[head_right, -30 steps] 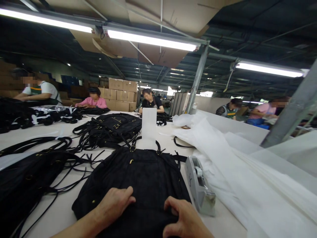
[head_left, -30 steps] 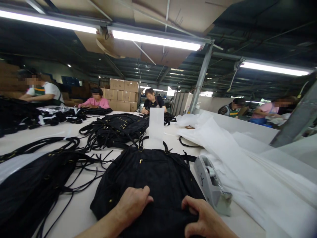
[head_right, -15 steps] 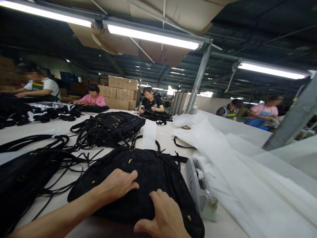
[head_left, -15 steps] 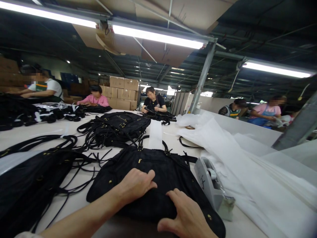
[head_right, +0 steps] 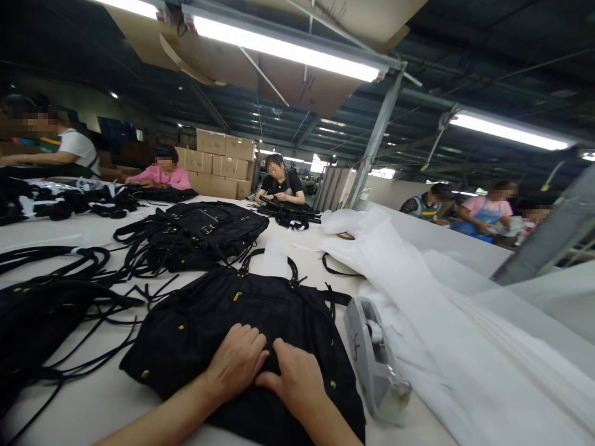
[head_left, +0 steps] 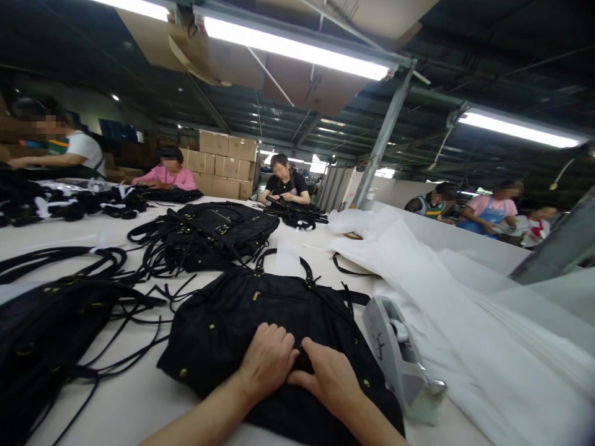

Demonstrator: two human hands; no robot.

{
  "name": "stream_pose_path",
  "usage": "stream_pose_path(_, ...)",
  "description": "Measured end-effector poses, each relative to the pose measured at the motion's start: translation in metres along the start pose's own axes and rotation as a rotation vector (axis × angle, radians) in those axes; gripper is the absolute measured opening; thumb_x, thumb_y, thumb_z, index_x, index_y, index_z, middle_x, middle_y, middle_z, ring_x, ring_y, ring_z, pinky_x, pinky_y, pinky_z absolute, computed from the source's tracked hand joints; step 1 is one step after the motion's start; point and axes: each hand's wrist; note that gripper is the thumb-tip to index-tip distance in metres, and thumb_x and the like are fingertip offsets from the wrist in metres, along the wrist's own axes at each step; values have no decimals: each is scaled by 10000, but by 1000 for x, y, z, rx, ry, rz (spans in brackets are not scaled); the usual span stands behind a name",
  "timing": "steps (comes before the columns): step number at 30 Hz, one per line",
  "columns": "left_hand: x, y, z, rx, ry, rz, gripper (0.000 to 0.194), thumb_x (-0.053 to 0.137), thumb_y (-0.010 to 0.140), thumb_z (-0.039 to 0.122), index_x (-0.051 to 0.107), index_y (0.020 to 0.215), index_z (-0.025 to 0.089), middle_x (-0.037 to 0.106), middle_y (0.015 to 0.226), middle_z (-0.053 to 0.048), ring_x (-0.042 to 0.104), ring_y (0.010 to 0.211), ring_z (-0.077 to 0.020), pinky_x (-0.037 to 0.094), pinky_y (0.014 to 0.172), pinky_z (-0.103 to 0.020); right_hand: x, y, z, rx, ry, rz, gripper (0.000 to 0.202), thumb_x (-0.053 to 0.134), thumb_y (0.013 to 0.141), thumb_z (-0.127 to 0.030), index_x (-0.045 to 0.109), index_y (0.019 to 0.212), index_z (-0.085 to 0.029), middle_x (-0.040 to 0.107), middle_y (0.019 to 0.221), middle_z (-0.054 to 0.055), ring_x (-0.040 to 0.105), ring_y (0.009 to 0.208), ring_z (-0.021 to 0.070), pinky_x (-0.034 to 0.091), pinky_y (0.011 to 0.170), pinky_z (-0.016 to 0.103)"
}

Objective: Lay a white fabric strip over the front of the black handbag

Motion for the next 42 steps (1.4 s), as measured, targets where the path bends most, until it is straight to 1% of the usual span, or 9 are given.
stream_pose_path(6,13,-1,-19,30,-70,94,209,390,973,230,546,837,202,581,827,-55,492,780,-265,364,747,-425,-20,-29,42,81,-132,-35,480,693,698,-694,623,824,-235,728,756,28,711,746,295,323,545,303)
stream_pose_path(11,-4,-2,-12,79,-154,88,199,410,962,216,557,831,192,579,849,-59,478,798,-251,356,759,-408,26,-34,69,-86,-122,320,527,710,640,-709,556,720,-212,647,672,-11,658,642,208,343,557,297)
stream_pose_path(14,-22,6,0,16,-176,-12,178,484,946,262,594,827,189,612,867,-59,514,836,-259,371,788,-424,45,-30,75,-135,-96,417,553,649,673,-747,548,715,-204,620,664,-4,627,628,195,352,567,298)
stream_pose_path(20,-24,23,8,-99,-343,-183,74,595,887,231,629,822,218,660,881,2,599,860,-208,412,786,-353,1,-25,73,-29,377,25,199,668,836,-406,612,844,-215,670,788,-40,627,760,162,391,654,248)
stream_pose_path(22,-15,22,3,-93,-441,-167,52,617,850,180,613,824,225,649,862,28,599,840,-172,413,749,-304,-20,-20,72,-35,610,-134,61,600,842,-268,639,835,-221,665,778,-56,618,775,148,408,678,234)
stream_pose_path(25,-3,15,-3,41,-407,-64,86,588,841,138,583,815,220,632,881,15,576,846,-184,407,753,-321,-32,-12,72,-40,779,-202,177,576,752,-136,677,865,-227,682,819,-52,622,829,159,442,744,244)
stream_pose_path(28,4,14,-4,174,-286,-31,130,510,875,113,577,830,215,623,906,-21,555,853,-216,404,765,-364,-11,-11,72,-57,690,-56,321,551,742,-69,673,976,-251,693,968,-33,620,952,167,443,877,278)
stream_pose_path(34,10,25,9,-48,-331,-106,82,650,851,255,598,902,218,618,941,-29,552,893,-248,414,798,-409,46,-21,73,-161,79,371,182,426,963,-223,602,1008,-209,622,848,28,579,760,200,404,674,311)
stream_pose_path(42,27,21,19,96,-169,31,156,636,886,328,565,847,195,614,865,-45,552,805,-247,431,711,-384,22,-22,39,25,-118,452,266,440,965,-413,613,975,-212,611,835,47,529,769,246,323,703,385)
Point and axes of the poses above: each hand's wrist, its own y-axis towards the middle knuckle, its own x-axis out of the palm, z = x × y
